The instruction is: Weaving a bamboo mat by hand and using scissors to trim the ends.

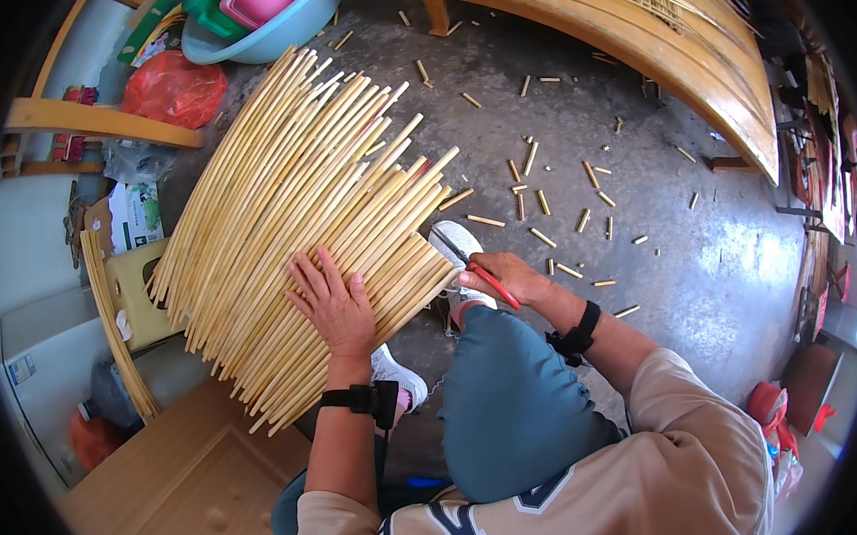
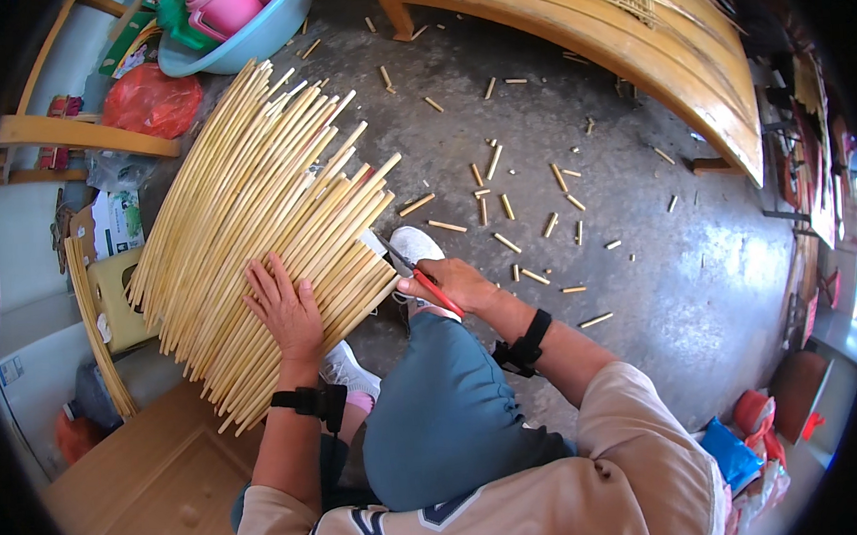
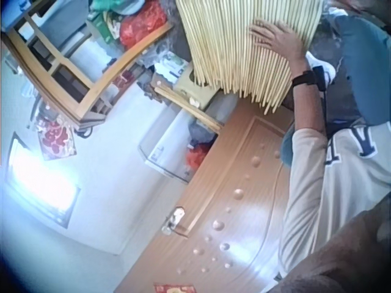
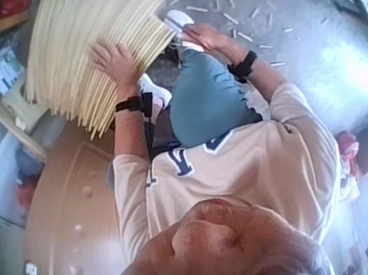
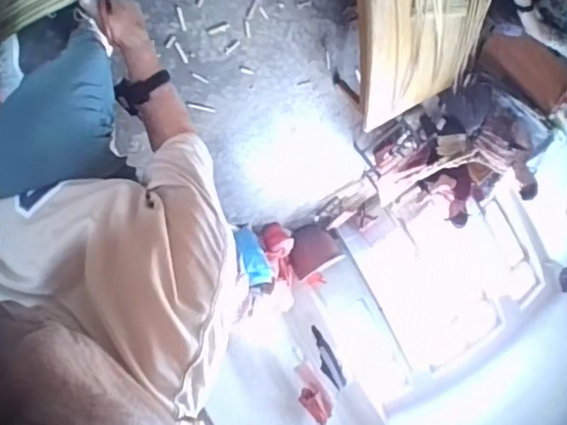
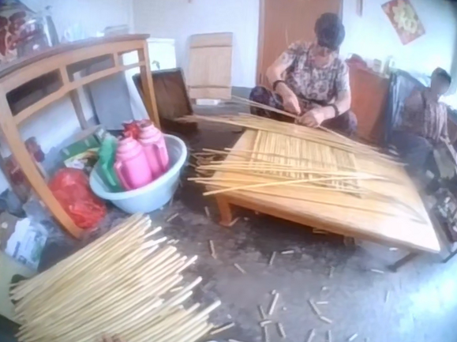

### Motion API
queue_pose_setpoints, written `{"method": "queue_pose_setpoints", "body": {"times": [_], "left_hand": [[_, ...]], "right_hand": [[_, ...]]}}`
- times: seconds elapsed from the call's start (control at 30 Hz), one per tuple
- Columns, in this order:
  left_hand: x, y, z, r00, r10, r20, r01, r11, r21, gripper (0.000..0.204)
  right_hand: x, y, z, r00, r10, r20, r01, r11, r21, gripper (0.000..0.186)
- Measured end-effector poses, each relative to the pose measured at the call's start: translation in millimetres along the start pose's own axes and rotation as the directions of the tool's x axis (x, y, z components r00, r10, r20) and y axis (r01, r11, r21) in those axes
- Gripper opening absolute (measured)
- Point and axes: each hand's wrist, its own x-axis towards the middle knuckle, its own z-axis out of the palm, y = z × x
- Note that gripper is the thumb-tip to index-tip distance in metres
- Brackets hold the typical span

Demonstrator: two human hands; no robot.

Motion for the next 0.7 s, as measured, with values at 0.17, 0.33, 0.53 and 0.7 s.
{"method": "queue_pose_setpoints", "body": {"times": [0.17, 0.33, 0.53, 0.7], "left_hand": [[-7, 5, 3, 0.999, -0.006, 0.047, 0.001, 0.994, 0.106, 0.060], [-8, 8, 2, 0.999, -0.017, 0.032, 0.013, 0.993, 0.113, 0.061], [-9, 8, 3, 1.000, -0.020, 0.022, 0.018, 0.994, 0.105, 0.061], [-8, 8, 2, 0.999, -0.032, 0.025, 0.029, 0.994, 0.102, 0.061]], "right_hand": [[0, -11, -4, 0.997, 0.041, 0.068, -0.041, 0.999, -0.004, 0.070], [-4, -18, 0, 0.997, 0.041, 0.064, -0.043, 0.999, 0.025, 0.069], [0, -22, 1, 0.997, 0.075, 0.027, -0.072, 0.994, -0.086, 0.067], [-2, -25, -1, 0.996, 0.092, -0.003, -0.091, 0.985, -0.147, 0.068]]}}
